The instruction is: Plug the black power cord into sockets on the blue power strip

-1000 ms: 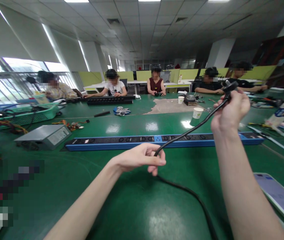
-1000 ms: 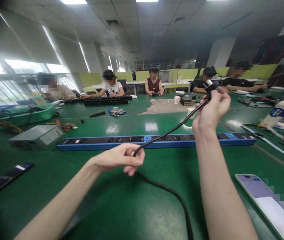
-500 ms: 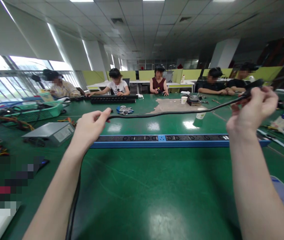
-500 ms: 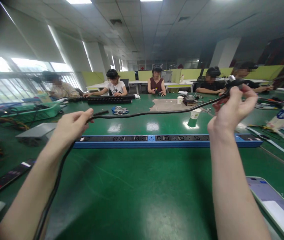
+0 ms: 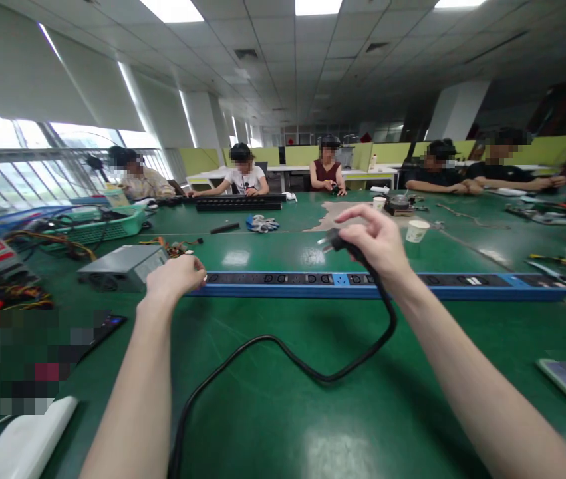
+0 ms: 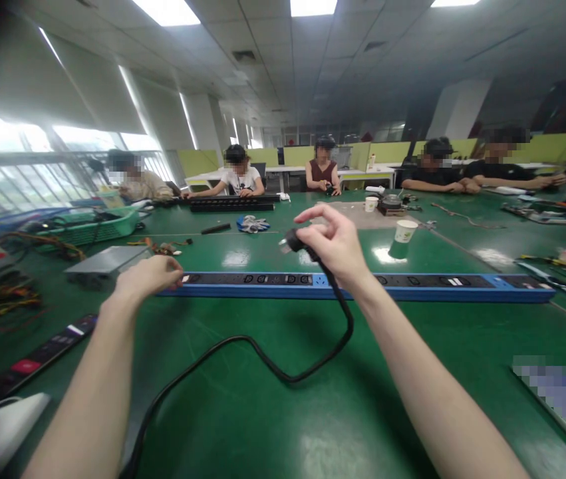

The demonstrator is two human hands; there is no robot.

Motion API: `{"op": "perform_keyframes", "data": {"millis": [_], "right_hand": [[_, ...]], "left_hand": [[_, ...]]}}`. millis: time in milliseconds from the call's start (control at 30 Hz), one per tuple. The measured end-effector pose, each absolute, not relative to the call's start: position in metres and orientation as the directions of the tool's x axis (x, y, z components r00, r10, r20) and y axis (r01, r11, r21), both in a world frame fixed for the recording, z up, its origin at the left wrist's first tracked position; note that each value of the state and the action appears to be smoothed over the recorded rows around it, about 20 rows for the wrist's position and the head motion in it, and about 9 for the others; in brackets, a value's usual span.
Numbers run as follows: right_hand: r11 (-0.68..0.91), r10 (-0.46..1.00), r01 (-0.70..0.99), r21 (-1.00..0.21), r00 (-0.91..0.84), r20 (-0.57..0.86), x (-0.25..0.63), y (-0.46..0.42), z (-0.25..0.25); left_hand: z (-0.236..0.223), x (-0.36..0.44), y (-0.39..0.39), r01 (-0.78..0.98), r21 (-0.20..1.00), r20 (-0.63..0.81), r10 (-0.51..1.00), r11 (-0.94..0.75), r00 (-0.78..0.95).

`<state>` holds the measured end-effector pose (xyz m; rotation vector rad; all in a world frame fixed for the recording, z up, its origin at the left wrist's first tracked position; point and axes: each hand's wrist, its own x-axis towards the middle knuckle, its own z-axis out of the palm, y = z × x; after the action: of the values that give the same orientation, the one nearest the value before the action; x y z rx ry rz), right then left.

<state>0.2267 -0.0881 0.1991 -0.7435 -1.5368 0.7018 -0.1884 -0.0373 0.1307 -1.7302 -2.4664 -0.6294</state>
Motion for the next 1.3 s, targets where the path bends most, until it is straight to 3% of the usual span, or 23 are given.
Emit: {"op": "perform_keyframes", "data": {"millis": [100,200,333,467,667,1300], "right_hand": [[0.592,0.8,0.144,-0.793,-0.224,0.557,0.155,-0.063,0.186],[0.544,0.834,0.332,-0.77,-0.311,0.455,0.088,-0.029,0.171],[0.419,0.906,0.59,-0.69,-0.321,0.275,0.018,0.005,0.143],[0.372,0.926,0.723,-0.582,-0.329,0.183,-0.023,0.021,0.113],[0.315,0.945,0.765,-0.562,-0.305,0.115,-0.044,0.04,0.093],[0.293,0.951,0.83,-0.475,-0.302,0.058,-0.077,0.044,0.107]], "left_hand": [[0.12,-0.194,-0.03,0.893,0.256,0.209,0.88,0.371,-0.426],[0.104,-0.193,-0.022,0.858,0.32,0.244,0.841,0.4,-0.483],[0.073,-0.197,-0.014,0.856,0.381,0.347,0.805,0.348,-0.482],[0.036,-0.196,-0.012,0.872,0.385,0.494,0.73,0.303,-0.472],[0.008,-0.186,-0.016,0.89,0.395,0.601,0.669,0.227,-0.437],[0.011,-0.183,-0.017,0.884,0.396,0.595,0.663,0.25,-0.454]]}}
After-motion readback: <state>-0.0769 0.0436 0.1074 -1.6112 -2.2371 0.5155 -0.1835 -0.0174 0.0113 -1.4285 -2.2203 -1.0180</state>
